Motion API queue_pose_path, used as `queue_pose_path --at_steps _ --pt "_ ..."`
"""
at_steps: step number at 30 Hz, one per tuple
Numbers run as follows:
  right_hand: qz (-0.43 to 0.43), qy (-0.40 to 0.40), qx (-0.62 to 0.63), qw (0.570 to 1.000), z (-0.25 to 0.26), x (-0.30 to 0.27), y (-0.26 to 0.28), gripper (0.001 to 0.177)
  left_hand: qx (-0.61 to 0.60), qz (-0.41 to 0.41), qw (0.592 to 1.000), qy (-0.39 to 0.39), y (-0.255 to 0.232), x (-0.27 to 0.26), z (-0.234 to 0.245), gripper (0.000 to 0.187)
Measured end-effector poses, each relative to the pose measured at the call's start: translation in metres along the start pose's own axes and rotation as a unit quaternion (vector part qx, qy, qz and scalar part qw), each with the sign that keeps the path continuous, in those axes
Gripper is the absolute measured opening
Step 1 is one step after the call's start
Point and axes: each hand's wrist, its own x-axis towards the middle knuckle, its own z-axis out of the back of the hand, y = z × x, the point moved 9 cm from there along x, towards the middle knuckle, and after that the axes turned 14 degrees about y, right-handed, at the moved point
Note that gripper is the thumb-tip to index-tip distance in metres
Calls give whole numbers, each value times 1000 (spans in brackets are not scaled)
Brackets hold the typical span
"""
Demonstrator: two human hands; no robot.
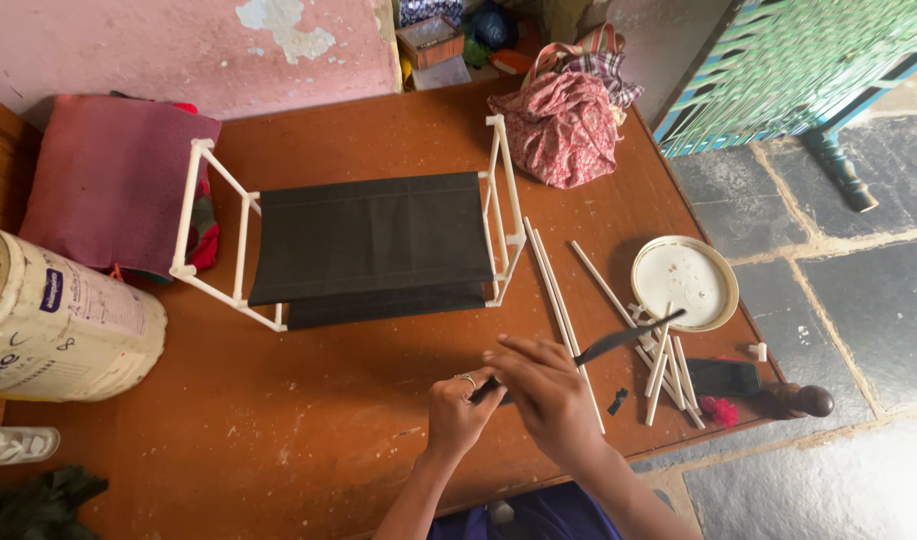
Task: The person assembles a small two-tiered stand using white PVC pipes and black fabric. They connect pipe segments with elbow joints, insert rods into fabric sleeves, and attach the fabric layers to the frame. The person works on a wooden table in a room with tiled flooring.
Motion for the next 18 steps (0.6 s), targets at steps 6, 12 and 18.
queue_pose_path --at_steps 6,12,18 --pt "30 10 3 999 -16 -9 -6 33 19 10 1000 4 4 -2 -9 12" --pt "-177 -115 136 968 49 -77 -123 49 32 42 991 -122 -17 -5 11 22" --pt "-355 -139 36 924 38 -179 -298 18 28 123 972 -199 -10 -15 20 17"
